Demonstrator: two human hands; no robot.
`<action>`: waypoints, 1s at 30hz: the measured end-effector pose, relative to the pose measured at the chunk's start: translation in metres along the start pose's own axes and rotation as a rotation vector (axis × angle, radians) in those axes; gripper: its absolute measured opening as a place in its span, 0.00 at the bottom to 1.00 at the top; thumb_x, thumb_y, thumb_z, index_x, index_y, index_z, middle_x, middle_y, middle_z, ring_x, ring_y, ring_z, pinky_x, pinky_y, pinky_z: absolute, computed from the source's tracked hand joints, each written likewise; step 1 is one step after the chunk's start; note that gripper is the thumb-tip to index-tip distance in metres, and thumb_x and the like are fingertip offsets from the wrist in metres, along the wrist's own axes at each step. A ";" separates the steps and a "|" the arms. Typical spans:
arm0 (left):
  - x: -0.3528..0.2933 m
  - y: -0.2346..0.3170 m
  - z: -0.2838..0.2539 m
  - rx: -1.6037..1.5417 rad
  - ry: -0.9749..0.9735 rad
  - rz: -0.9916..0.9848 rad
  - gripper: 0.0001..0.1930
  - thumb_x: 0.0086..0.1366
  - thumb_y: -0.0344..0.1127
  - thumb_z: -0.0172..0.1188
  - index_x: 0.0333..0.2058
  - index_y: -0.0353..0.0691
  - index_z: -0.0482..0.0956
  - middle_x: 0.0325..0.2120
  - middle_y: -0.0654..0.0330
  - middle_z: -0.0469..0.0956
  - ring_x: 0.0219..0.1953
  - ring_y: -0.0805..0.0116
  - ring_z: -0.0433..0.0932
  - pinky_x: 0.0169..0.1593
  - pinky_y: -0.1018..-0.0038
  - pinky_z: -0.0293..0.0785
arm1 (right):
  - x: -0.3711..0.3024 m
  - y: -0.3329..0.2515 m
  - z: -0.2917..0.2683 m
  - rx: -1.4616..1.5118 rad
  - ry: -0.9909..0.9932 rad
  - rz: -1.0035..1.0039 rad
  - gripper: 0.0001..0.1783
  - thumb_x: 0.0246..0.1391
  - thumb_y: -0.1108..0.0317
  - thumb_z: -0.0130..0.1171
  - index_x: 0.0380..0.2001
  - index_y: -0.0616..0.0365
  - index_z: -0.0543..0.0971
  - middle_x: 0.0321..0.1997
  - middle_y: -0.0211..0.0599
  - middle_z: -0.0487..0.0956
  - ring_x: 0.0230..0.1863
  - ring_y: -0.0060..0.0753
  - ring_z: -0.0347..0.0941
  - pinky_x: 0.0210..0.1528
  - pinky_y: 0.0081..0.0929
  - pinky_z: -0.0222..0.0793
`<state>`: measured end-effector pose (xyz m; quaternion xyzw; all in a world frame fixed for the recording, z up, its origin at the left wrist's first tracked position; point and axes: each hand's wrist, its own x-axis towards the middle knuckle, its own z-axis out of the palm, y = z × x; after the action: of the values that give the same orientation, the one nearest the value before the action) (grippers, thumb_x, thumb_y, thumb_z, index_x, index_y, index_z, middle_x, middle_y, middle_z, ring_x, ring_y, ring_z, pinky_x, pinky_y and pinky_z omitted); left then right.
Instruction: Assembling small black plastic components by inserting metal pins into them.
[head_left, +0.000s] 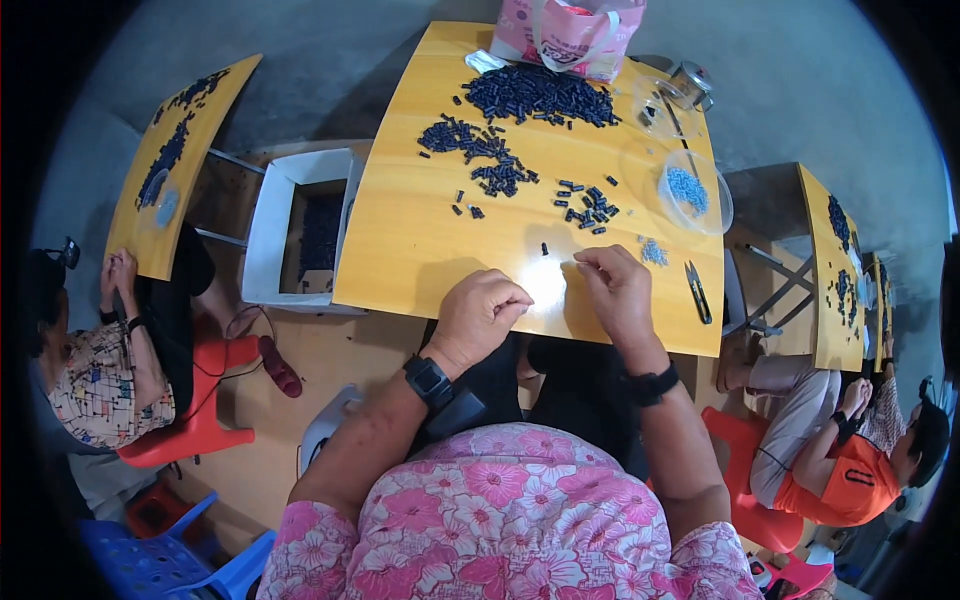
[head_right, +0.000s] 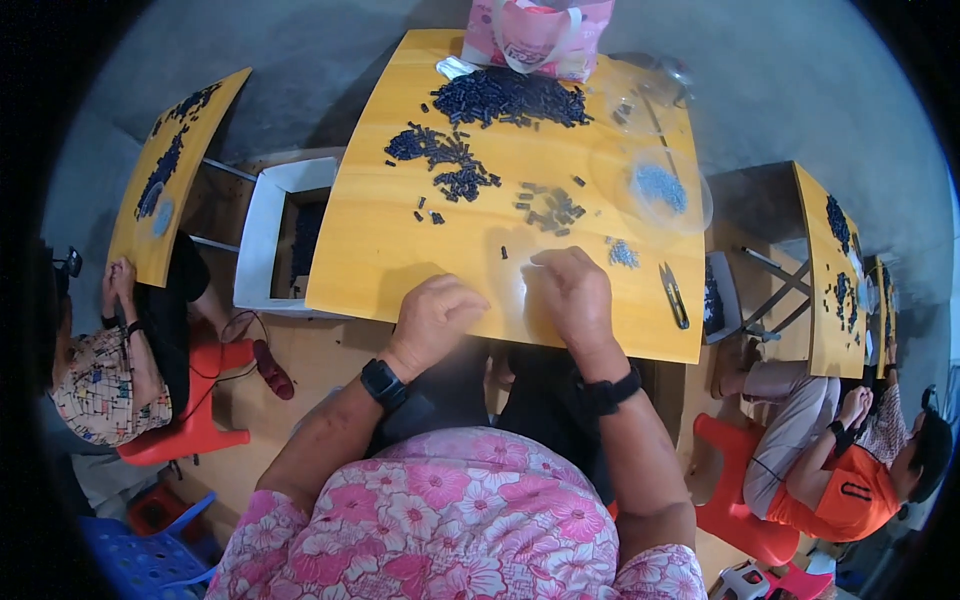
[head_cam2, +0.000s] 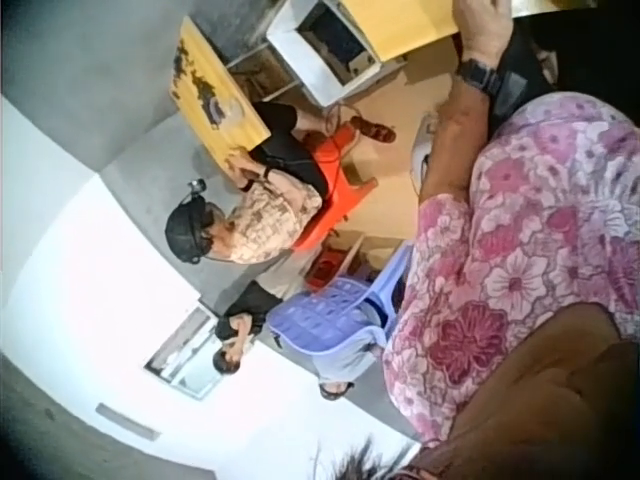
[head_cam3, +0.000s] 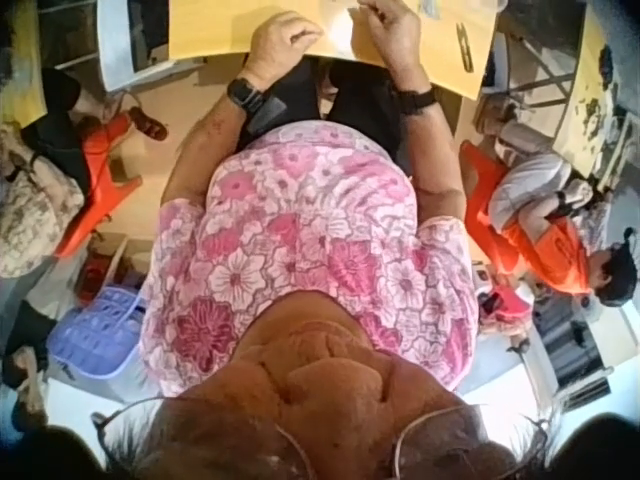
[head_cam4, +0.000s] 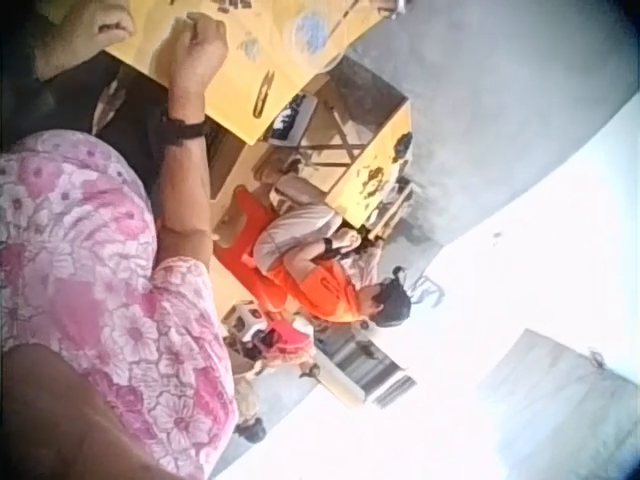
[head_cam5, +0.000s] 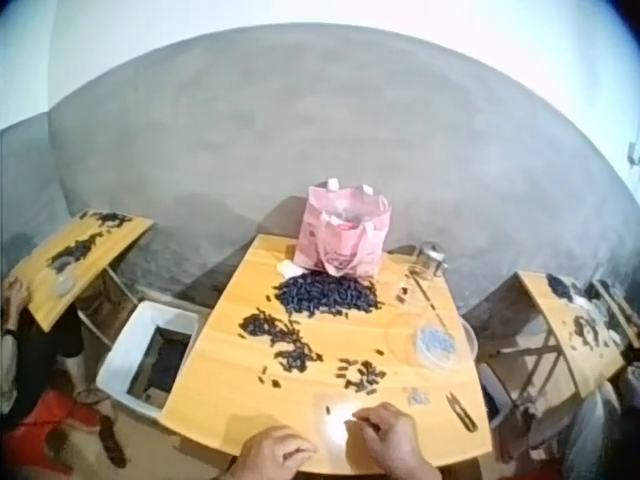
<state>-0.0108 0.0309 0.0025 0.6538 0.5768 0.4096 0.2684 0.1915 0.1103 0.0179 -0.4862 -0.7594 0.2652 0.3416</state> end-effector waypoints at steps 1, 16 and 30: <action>-0.001 -0.001 0.000 -0.002 0.002 0.011 0.03 0.56 0.32 0.63 0.27 0.40 0.83 0.25 0.55 0.78 0.33 0.55 0.78 0.37 0.65 0.75 | 0.005 -0.001 0.006 -0.035 -0.003 0.060 0.05 0.47 0.70 0.64 0.30 0.58 0.83 0.30 0.46 0.79 0.32 0.51 0.77 0.35 0.38 0.73; 0.003 -0.007 -0.005 -0.084 0.003 0.084 0.01 0.54 0.29 0.65 0.27 0.41 0.81 0.25 0.56 0.78 0.31 0.54 0.78 0.35 0.65 0.74 | 0.026 0.048 0.012 0.073 0.195 0.328 0.12 0.43 0.78 0.63 0.35 0.58 0.82 0.26 0.34 0.75 0.28 0.29 0.74 0.34 0.25 0.72; 0.001 -0.004 -0.002 -0.061 0.014 0.076 0.02 0.55 0.30 0.63 0.25 0.40 0.80 0.25 0.56 0.78 0.31 0.54 0.77 0.35 0.64 0.73 | 0.022 0.035 0.000 -0.259 0.054 0.021 0.08 0.47 0.75 0.61 0.33 0.53 0.82 0.31 0.41 0.77 0.32 0.46 0.75 0.36 0.35 0.72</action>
<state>-0.0147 0.0322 0.0009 0.6638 0.5409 0.4414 0.2682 0.2047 0.1442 -0.0017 -0.5410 -0.7726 0.1554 0.2938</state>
